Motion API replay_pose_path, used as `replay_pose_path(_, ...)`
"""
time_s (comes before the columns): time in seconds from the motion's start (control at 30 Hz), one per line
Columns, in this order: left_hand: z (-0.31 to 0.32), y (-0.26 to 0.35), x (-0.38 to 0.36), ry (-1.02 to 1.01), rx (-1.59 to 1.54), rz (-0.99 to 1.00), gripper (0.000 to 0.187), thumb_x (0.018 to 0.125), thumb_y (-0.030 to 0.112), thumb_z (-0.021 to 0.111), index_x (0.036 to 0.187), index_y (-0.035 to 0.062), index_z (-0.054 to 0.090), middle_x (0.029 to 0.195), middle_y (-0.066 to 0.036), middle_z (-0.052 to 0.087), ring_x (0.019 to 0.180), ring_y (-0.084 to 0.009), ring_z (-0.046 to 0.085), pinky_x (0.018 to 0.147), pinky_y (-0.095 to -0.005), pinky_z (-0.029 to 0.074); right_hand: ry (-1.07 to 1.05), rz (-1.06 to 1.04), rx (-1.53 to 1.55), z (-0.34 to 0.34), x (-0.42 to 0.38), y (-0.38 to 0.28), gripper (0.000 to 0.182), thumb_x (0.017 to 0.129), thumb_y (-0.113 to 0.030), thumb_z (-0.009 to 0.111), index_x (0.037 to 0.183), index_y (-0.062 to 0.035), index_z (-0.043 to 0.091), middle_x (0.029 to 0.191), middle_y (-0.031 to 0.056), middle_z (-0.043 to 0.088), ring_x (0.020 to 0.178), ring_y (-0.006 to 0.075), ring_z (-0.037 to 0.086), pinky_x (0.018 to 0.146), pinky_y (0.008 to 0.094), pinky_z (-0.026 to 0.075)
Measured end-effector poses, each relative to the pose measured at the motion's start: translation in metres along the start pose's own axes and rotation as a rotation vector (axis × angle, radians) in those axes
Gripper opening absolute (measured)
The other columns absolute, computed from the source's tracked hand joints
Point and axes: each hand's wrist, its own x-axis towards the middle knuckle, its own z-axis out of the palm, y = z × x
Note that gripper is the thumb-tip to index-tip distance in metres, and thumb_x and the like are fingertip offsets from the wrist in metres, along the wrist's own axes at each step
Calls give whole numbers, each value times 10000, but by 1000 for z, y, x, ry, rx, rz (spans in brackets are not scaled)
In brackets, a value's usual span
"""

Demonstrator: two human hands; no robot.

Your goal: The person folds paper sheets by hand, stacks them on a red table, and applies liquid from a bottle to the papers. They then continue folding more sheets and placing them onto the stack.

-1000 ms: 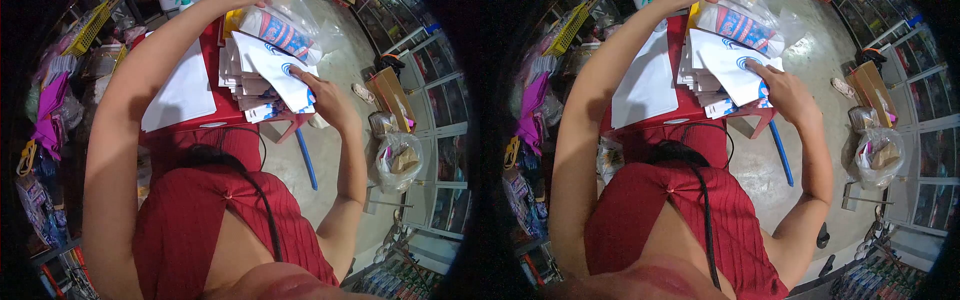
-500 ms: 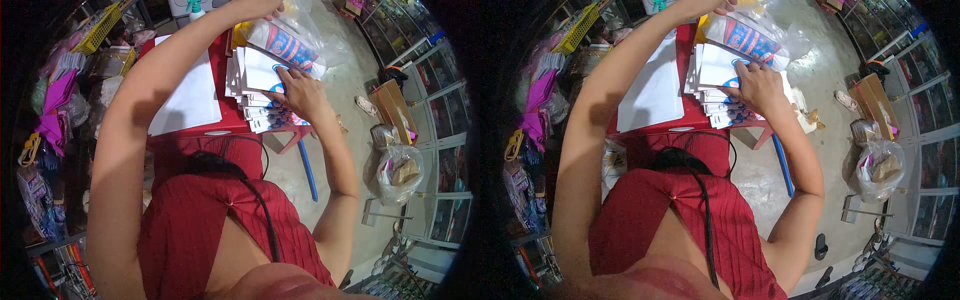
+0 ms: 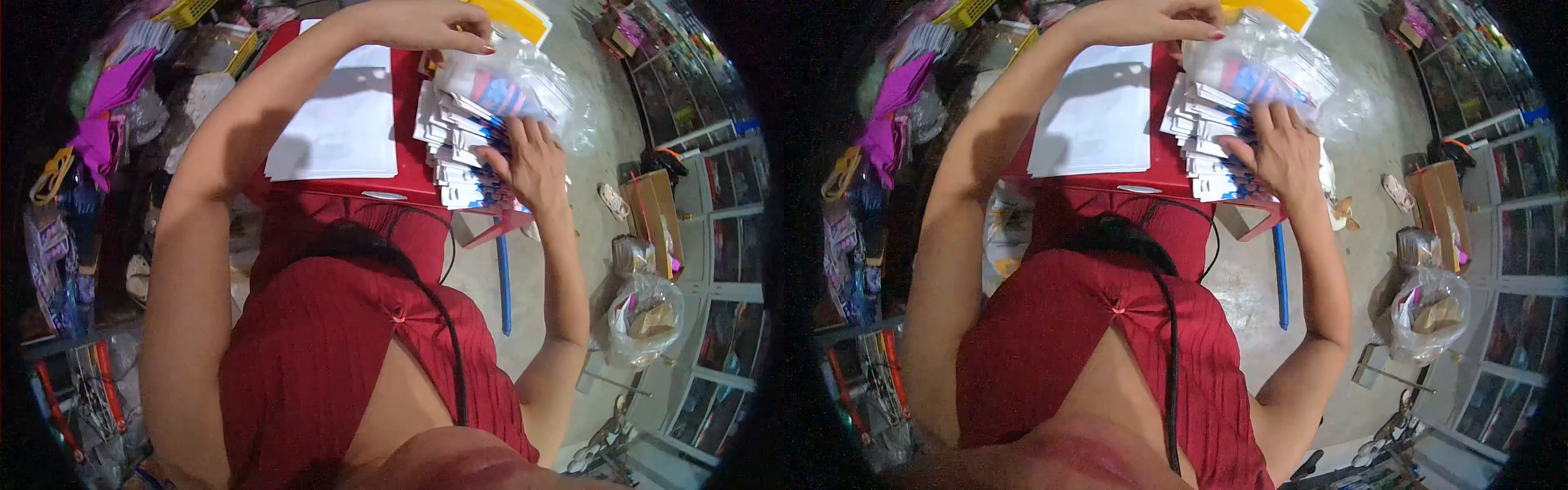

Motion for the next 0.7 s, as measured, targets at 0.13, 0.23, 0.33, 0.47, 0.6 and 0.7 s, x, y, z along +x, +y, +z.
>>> replay_pose_path(0.13, -12, -55, -71, 415, -528, -277, 135, 916, 159, 600, 991, 47, 612, 869, -41, 610, 836, -156, 577, 738, -321, 475, 108, -31, -10, -17, -2, -14, 466, 831, -483, 666, 1042, -70, 615, 984, 90, 613, 852, 281, 580, 747, 404, 467)
replay_pose_path(0.23, 0, -185, -122, 702, -212, -393, 326, 861, 278, 696, 1090, 46, 682, 983, -114, 697, 899, -218, 649, 842, -347, 502, 259, -7, 65, -39, 12, -40, 247, 778, -198, 768, 929, -58, 631, 917, 88, 599, 801, 266, 555, 692, 385, 439)
replay_pose_path(0.33, 27, -270, -162, 802, -39, -718, 373, 832, 378, 717, 1018, 55, 718, 1030, -143, 715, 954, -239, 672, 834, -345, 511, 323, 2, 277, -36, 30, -71, 182, 780, -147, 756, 875, -49, 636, 873, 96, 599, 776, 273, 558, 671, 377, 442)
replay_pose_path(0.47, 60, -281, -165, 831, 88, -1000, 662, 709, 586, 756, 1146, 96, 668, 1101, -107, 702, 1081, -304, 624, 932, -451, 462, 185, -3, 462, -24, 70, -98, 148, 822, -160, 722, 846, -40, 639, 850, 114, 595, 771, 311, 573, 679, 413, 463)
replay_pose_path(0.6, 71, -283, -151, 869, 285, -996, 705, 700, 581, 769, 1218, 126, 621, 1102, -42, 699, 1135, -272, 557, 980, -488, 345, -97, 76, 521, -9, 137, -72, 238, 884, -258, 664, 902, -21, 663, 829, 157, 644, 753, 327, 627, 684, 411, 493)
replay_pose_path(0.7, 74, -282, -149, 855, 280, -940, 693, 708, 576, 766, 1228, 142, 617, 1102, -15, 702, 1119, -255, 556, 949, -478, 339, -429, 124, 427, 22, 205, -37, 268, 877, -260, 695, 979, -12, 676, 879, 153, 670, 756, 260, 650, 703, 355, 514)
